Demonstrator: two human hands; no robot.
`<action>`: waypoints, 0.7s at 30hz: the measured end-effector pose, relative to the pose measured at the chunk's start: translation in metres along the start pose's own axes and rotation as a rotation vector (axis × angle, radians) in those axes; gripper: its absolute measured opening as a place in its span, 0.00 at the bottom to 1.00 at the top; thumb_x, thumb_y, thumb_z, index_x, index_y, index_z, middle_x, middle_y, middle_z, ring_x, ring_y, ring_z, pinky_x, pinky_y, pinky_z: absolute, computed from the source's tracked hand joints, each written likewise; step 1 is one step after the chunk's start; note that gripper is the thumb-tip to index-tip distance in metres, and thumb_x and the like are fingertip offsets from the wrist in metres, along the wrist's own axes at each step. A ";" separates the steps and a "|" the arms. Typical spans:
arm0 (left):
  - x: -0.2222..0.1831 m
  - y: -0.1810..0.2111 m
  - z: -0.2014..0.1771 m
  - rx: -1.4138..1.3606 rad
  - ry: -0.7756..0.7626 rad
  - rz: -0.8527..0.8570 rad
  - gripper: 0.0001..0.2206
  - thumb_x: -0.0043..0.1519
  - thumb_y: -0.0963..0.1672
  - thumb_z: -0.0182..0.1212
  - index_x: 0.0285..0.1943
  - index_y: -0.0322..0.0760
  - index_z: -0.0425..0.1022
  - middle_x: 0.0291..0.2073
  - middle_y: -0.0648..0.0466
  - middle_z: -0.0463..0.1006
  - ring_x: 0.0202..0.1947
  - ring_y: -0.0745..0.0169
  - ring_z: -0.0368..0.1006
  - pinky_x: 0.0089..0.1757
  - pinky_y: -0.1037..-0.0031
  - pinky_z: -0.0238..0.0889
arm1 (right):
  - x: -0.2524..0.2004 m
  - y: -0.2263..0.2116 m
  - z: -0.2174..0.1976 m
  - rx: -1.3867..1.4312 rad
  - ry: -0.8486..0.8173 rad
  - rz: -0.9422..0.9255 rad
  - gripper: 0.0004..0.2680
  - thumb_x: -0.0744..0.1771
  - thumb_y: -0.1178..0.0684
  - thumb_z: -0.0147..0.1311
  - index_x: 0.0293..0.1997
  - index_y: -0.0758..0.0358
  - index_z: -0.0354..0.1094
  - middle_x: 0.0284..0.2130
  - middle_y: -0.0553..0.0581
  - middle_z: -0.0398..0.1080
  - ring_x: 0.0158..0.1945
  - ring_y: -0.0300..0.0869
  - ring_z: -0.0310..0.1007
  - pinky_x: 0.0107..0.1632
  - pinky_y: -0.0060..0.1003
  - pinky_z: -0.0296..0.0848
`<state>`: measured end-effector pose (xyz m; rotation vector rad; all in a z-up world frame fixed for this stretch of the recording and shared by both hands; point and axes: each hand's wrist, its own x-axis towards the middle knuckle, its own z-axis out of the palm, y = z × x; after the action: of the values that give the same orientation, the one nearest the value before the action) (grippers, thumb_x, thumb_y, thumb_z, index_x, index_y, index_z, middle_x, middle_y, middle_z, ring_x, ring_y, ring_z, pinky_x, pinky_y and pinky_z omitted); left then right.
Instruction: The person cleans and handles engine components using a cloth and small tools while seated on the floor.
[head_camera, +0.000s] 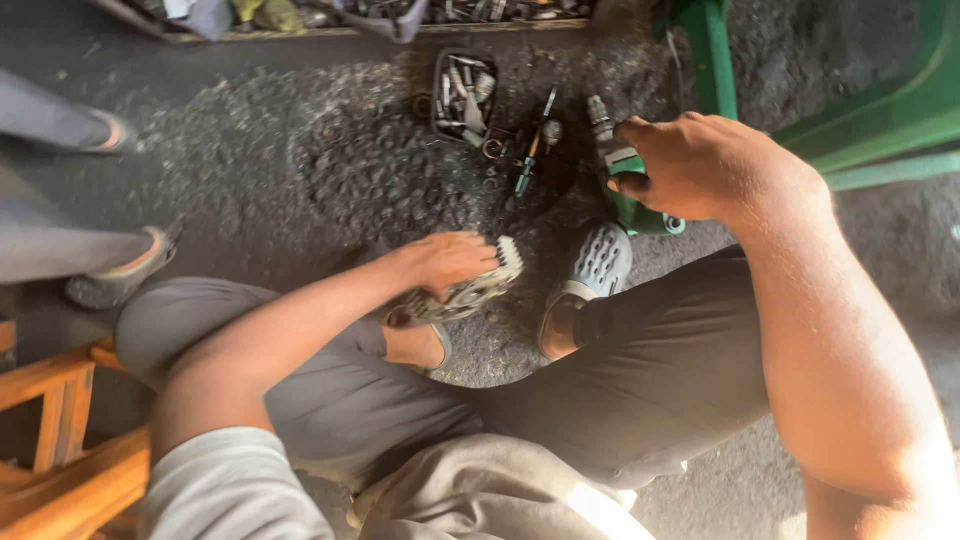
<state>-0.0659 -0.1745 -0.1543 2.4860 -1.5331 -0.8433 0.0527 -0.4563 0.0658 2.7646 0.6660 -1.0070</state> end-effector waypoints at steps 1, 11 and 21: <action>0.007 -0.011 0.013 0.019 -0.049 0.035 0.42 0.29 0.48 0.84 0.55 0.37 0.69 0.48 0.52 0.71 0.50 0.54 0.68 0.55 0.66 0.63 | -0.003 0.004 0.000 0.012 -0.022 0.007 0.21 0.69 0.37 0.50 0.71 0.47 0.57 0.38 0.63 0.79 0.47 0.54 0.78 0.51 0.53 0.77; 0.065 -0.135 0.102 -0.051 -0.273 -0.229 0.39 0.41 0.35 0.75 0.65 0.48 0.66 0.66 0.58 0.69 0.66 0.56 0.62 0.62 0.61 0.60 | 0.006 0.000 -0.016 0.000 -0.076 -0.016 0.20 0.70 0.36 0.48 0.69 0.47 0.58 0.33 0.64 0.78 0.42 0.52 0.81 0.48 0.52 0.80; 0.066 -0.159 0.143 -0.444 0.101 -0.757 0.32 0.54 0.32 0.61 0.69 0.43 0.64 0.65 0.37 0.67 0.61 0.38 0.69 0.57 0.60 0.68 | 0.023 -0.002 -0.019 0.048 -0.205 0.021 0.22 0.70 0.36 0.44 0.75 0.37 0.50 0.38 0.62 0.79 0.47 0.48 0.82 0.56 0.50 0.79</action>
<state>0.0104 -0.1254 -0.3590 2.6672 -0.2719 -0.9716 0.0787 -0.4413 0.0656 2.6519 0.5881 -1.2950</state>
